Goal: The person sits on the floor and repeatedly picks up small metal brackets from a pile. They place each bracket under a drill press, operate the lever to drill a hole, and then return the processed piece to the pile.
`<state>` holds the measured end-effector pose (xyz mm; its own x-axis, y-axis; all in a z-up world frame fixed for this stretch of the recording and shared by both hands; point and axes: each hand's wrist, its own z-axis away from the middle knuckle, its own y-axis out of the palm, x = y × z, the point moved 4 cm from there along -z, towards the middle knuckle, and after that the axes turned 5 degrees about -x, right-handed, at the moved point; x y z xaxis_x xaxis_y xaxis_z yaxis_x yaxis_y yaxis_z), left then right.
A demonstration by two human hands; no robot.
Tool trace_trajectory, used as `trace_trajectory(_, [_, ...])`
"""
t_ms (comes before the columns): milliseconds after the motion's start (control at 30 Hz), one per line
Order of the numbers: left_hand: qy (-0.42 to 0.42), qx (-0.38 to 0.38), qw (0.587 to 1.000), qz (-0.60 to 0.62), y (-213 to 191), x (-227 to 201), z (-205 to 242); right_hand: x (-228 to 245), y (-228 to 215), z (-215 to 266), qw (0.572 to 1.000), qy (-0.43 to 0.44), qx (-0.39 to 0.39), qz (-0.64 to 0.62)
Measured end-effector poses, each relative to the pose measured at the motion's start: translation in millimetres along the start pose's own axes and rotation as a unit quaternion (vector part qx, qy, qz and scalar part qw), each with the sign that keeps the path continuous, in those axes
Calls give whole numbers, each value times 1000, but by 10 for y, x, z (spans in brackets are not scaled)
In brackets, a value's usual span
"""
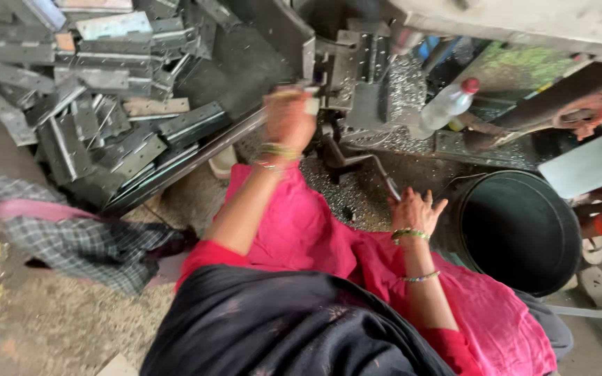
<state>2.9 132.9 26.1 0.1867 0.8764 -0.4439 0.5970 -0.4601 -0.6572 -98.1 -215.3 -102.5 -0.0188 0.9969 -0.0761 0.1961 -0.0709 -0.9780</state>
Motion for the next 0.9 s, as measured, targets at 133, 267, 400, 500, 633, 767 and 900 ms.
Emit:
trace_trajectory(133, [-188,112,949,-226,-645,1287,353,42,-96,5,999,14,25,-30])
trace_trajectory(267, [-83,112,932,-334,-855,1937,530,69,-141,14,996,44,63,-47])
trace_trajectory(400, [-97,223,908,-341,-685,2177,451,93,-200,55,995,54,65,-56])
trace_trajectory(500, [-146,311,885,-313,-735,2239,479,90,-229,65,995,54,50,-74])
trace_trajectory(633, [-159,271,900,-303,-826,2160,369,100,-250,85,994,54,45,-81])
trace_trajectory(767, [-188,213,909,-305,-1012,1909,271,98,-242,102,992,61,47,-105])
trace_trajectory(900, [-269,215,893,-291,-1205,1697,175,86,-198,112,992,56,48,-98])
